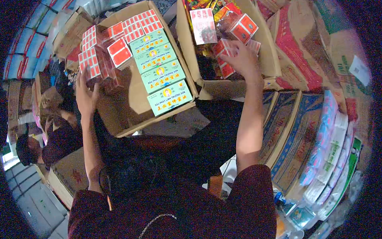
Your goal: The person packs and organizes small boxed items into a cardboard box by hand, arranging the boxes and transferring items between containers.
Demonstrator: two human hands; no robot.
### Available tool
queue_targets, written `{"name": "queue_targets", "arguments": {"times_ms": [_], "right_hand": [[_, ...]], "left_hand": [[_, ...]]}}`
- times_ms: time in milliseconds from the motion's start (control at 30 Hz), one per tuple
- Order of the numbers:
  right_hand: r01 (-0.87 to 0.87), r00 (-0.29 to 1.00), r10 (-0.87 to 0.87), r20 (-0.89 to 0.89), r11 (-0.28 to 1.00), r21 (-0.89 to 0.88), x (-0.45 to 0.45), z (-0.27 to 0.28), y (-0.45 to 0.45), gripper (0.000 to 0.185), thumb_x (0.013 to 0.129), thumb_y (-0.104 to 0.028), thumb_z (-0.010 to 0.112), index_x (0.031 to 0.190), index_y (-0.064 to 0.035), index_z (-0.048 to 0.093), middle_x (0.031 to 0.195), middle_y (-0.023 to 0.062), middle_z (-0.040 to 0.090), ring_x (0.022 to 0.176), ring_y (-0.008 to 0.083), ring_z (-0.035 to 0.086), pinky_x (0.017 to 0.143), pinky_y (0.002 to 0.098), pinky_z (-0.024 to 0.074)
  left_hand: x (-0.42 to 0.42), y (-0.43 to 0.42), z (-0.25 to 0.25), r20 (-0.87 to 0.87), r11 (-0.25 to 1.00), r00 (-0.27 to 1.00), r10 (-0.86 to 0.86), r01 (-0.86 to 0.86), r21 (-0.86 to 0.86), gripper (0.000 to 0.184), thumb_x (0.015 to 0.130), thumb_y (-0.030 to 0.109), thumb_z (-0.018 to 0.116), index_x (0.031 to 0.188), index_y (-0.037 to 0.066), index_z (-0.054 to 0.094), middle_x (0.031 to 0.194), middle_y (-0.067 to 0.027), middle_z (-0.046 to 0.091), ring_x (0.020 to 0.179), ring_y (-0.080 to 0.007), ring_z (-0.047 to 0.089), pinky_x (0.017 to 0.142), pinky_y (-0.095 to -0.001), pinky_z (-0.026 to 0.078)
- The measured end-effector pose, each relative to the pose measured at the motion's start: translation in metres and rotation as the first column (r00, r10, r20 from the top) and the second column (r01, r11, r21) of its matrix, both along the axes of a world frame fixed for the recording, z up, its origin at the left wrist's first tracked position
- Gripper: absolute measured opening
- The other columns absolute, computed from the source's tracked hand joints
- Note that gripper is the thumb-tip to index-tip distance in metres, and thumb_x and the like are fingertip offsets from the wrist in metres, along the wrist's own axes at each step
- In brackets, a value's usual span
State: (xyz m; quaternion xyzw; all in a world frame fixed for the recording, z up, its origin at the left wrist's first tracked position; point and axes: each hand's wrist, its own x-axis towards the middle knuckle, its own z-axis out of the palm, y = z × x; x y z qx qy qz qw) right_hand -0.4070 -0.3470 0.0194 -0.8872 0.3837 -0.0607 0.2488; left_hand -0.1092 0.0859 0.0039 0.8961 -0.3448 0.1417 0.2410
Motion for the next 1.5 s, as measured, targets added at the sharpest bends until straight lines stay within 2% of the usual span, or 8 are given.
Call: {"name": "queue_targets", "arguments": {"times_ms": [533,800,900,933,1000,1133,1300,1500], "right_hand": [[-0.173,0.977,0.103,-0.184,0.891,-0.420,0.019,-0.022,0.011,0.077,0.076,-0.029,0.088,0.143,-0.0097,0.055,0.136,0.0210,0.061,0.121,0.0338,0.063,0.103,0.0430,0.0509],[0.117,0.963,-0.020,0.268,0.929,-0.351,0.011,0.005,0.031,0.076,0.072,-0.026,0.089,0.140,-0.0151,0.058,0.127,0.0169,0.064,0.121,0.0320,0.062,0.101,0.0452,0.0521],[0.181,0.925,-0.025,0.380,0.906,-0.381,0.016,0.021,0.042,0.074,0.071,-0.027,0.090,0.138,-0.0141,0.059,0.126,0.0144,0.063,0.114,0.0312,0.065,0.101,0.0447,0.0529],[0.211,0.917,-0.043,0.397,0.896,-0.391,0.019,0.026,0.047,0.074,0.071,-0.027,0.090,0.138,-0.0141,0.059,0.126,0.0144,0.063,0.114,0.0312,0.065,0.101,0.0447,0.0529],[0.203,0.855,0.002,0.518,0.919,-0.338,0.027,0.034,0.062,0.071,0.073,-0.023,0.089,0.136,-0.0132,0.059,0.127,0.0123,0.062,0.111,0.0293,0.066,0.100,0.0424,0.0536],[0.114,0.760,0.088,0.644,0.958,-0.265,0.039,0.034,0.079,0.067,0.074,-0.019,0.089,0.134,-0.0125,0.061,0.129,0.0091,0.060,0.109,0.0246,0.066,0.095,0.0390,0.0553],[-0.083,0.619,0.203,0.759,0.977,-0.194,0.056,0.020,0.101,0.064,0.075,-0.015,0.090,0.133,-0.0114,0.062,0.129,0.0060,0.060,0.109,0.0175,0.065,0.089,0.0358,0.0570],[-0.069,0.600,0.409,0.688,0.882,-0.465,0.057,0.027,0.109,0.055,0.077,-0.018,0.089,0.125,-0.0072,0.064,0.126,0.0089,0.062,0.109,0.0210,0.065,0.090,0.0371,0.0560]], "left_hand": [[0.005,0.020,-0.019,0.021,1.000,1.000,0.009,-0.009,0.007,0.066,0.092,0.043,0.070,0.149,0.016,0.050,0.147,-0.0216,0.052,0.135,-0.0397,0.053,0.105,-0.0449,0.049],[-0.034,0.023,-0.002,-0.112,0.972,0.977,-0.181,0.160,-0.170,0.050,0.094,0.019,0.069,0.140,0.004,0.057,0.146,-0.0226,0.053,0.140,-0.0365,0.048,0.114,-0.0441,0.039],[-0.109,0.050,0.018,-0.582,0.938,0.736,-0.347,0.285,-0.199,0.037,0.095,0.012,0.066,0.130,0.001,0.059,0.141,-0.0181,0.056,0.136,-0.0326,0.050,0.115,-0.0444,0.038],[-0.129,0.062,0.028,-0.804,0.898,0.455,-0.383,0.387,-0.209,0.042,0.097,0.017,0.065,0.136,0.003,0.058,0.146,-0.0191,0.054,0.139,-0.0326,0.048,0.117,-0.0443,0.037],[-0.152,0.074,0.041,-0.600,0.610,0.511,-0.615,0.791,0.048,0.050,0.095,0.024,0.071,0.139,0.005,0.057,0.150,-0.0200,0.051,0.140,-0.0319,0.049,0.115,-0.0430,0.040],[-0.176,0.097,0.067,-0.936,0.824,0.153,-0.318,0.533,-0.193,0.059,0.087,0.026,0.081,0.138,0.007,0.058,0.144,-0.0195,0.057,0.134,-0.0318,0.056,0.111,-0.0413,0.044],[-0.178,0.104,0.100,-0.999,0.872,0.032,-0.005,0.489,0.011,0.072,0.077,0.026,0.089,0.140,0.010,0.058,0.140,-0.0160,0.060,0.134,-0.0282,0.055,0.114,-0.0401,0.041],[-0.181,0.112,0.105,-0.945,0.890,0.249,-0.212,0.450,-0.081,0.070,0.072,0.017,0.091,0.135,0.007,0.062,0.127,-0.0169,0.069,0.119,-0.0281,0.066,0.104,-0.0382,0.050]]}}
